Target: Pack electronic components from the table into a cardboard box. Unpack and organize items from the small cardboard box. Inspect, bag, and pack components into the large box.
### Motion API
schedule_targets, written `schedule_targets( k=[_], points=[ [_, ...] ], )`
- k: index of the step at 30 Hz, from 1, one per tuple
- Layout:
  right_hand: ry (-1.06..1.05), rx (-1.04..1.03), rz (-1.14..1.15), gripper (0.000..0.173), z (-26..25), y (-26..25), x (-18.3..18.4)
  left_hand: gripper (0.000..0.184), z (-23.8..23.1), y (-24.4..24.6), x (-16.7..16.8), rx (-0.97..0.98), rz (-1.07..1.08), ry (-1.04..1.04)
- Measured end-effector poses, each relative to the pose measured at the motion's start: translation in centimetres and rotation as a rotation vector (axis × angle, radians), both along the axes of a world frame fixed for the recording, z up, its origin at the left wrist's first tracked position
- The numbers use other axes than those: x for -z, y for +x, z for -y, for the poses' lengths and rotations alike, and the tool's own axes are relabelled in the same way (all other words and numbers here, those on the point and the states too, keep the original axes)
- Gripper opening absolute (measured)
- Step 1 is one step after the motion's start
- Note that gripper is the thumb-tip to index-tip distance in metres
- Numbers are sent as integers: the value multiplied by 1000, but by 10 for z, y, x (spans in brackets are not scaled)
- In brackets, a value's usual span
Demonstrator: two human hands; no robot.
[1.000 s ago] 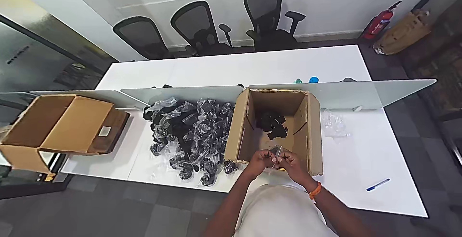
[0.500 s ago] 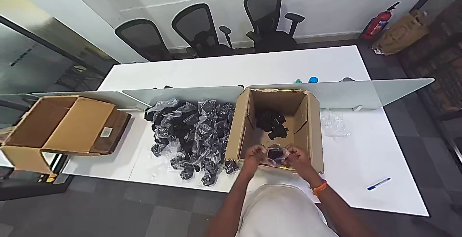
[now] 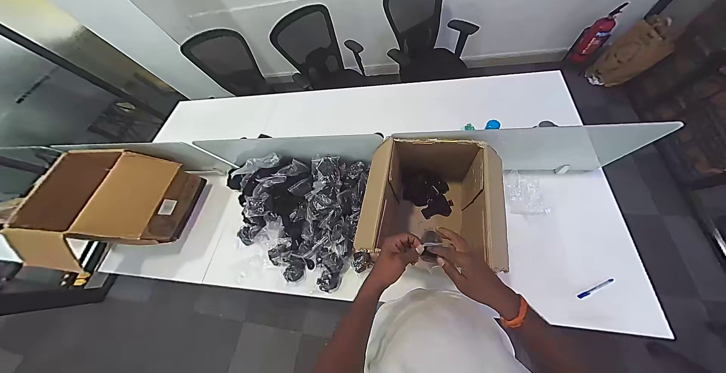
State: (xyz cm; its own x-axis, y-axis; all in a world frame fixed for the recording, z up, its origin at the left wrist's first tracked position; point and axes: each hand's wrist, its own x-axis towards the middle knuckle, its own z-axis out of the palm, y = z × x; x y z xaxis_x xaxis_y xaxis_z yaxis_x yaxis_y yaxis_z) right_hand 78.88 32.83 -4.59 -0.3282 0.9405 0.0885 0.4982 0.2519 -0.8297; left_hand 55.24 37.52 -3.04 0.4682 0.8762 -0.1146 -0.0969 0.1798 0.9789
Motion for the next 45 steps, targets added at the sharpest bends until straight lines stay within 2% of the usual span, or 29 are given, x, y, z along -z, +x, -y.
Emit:
schedule_targets(
  k=[3, 5, 6, 10, 13, 15, 17, 19, 20, 22, 24, 26, 30, 34, 36, 39, 41, 42, 45],
  points=[
    [-81, 91, 155, 38, -3, -18, 2, 8, 9, 19, -6, 79, 18, 51],
    [-170, 114, 182, 57, -7, -23, 0, 7, 13, 29, -7, 97, 12, 63],
    [-188, 132, 166, 61, -9, -24, 0, 7, 14, 30, -6, 96, 8, 68],
    [-132, 220, -29, 55, -12, -24, 11, 9, 15, 26, -3, 67, -40, 120],
    [-110, 235, -351, 58, -10, -15, 22, 14, 12, 14, 3, -175, -97, 261],
    [-209, 210, -576, 61, -7, -6, 25, 33, 5, 1, 13, -282, -162, 262],
    [-399, 208, -826, 63, -1, -1, 25, 73, 2, -11, 22, -171, -134, 216],
    [-622, 248, -1120, 55, 2, -5, 17, 97, 6, -12, 26, 15, -81, 255],
    [-699, 257, -1199, 45, 3, -7, 15, 96, 8, -9, 26, 89, -60, 291],
    [-768, 227, -1212, 33, 4, -11, 16, 75, 11, 1, 23, 101, -31, 347],
    [-791, 168, -1123, 34, 3, -12, 19, 47, 11, 7, 23, -17, -24, 363],
    [-804, 141, -1002, 36, 2, -12, 18, 33, 10, 8, 23, -100, -26, 347],
    [-863, 81, -1010, 38, 3, -6, 13, 25, 10, 3, 23, -91, -65, 393],
    [-885, 6, -1244, 63, 5, -1, 12, 25, 9, -3, 20, 3, -127, 555],
    [-867, -52, -1346, 72, 4, 2, 18, 31, 8, -6, 15, 25, -123, 598],
    [-848, -48, -1394, 68, 4, 2, 21, 42, 6, -10, 6, 100, 5, 585],
    [-845, 4, -1407, 66, 3, -1, 18, 55, 6, -9, -2, 111, 0, 596],
    [-847, 23, -1417, 63, 3, -2, 18, 53, 8, -6, -5, 86, -18, 600],
    [-847, 13, -1497, 61, 1, -7, 20, 28, 13, 8, -10, -59, -45, 598]
  ],
)
